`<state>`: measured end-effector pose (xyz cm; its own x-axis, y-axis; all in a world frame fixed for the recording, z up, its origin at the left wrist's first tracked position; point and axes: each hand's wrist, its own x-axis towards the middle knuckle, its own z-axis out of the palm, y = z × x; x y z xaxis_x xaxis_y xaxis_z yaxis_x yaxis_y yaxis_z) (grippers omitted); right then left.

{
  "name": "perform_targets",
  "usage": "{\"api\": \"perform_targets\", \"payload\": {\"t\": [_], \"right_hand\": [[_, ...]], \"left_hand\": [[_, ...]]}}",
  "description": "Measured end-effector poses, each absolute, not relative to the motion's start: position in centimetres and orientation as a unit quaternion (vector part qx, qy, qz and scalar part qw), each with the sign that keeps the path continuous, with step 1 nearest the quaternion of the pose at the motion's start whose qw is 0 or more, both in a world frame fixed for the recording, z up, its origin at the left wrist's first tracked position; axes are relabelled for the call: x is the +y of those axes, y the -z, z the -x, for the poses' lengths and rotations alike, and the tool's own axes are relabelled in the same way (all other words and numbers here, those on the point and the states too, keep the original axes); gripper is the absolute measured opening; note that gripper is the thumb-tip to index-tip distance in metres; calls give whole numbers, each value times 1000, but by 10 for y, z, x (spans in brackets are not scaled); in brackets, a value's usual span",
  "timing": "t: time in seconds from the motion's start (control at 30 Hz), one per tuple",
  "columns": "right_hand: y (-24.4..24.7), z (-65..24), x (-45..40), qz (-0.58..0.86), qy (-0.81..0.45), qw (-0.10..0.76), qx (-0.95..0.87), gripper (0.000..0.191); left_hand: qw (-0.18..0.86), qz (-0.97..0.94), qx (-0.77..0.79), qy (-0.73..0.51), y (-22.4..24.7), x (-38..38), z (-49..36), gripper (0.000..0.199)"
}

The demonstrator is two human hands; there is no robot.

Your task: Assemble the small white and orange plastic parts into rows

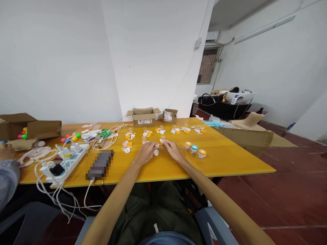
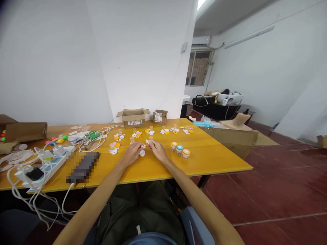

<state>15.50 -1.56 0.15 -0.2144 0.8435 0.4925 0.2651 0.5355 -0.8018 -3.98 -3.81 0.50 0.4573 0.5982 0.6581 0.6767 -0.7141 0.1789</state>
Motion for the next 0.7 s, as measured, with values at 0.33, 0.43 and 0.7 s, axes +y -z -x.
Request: {"api": "perform_targets", "payload": {"t": [0.33, 0.43, 0.7], "right_hand": [[7, -160, -5, 527, -135, 464, -699, 15], [10, -162, -3, 541, -99, 435, -712, 13], [13, -164, -3, 569, -83, 407, -710, 6]], "left_hand": [[72, 851, -384, 350, -8, -40, 38, 22], [80, 852, -380, 351, -7, -39, 39, 22], [92, 852, -381, 347, -5, -38, 40, 21]]}}
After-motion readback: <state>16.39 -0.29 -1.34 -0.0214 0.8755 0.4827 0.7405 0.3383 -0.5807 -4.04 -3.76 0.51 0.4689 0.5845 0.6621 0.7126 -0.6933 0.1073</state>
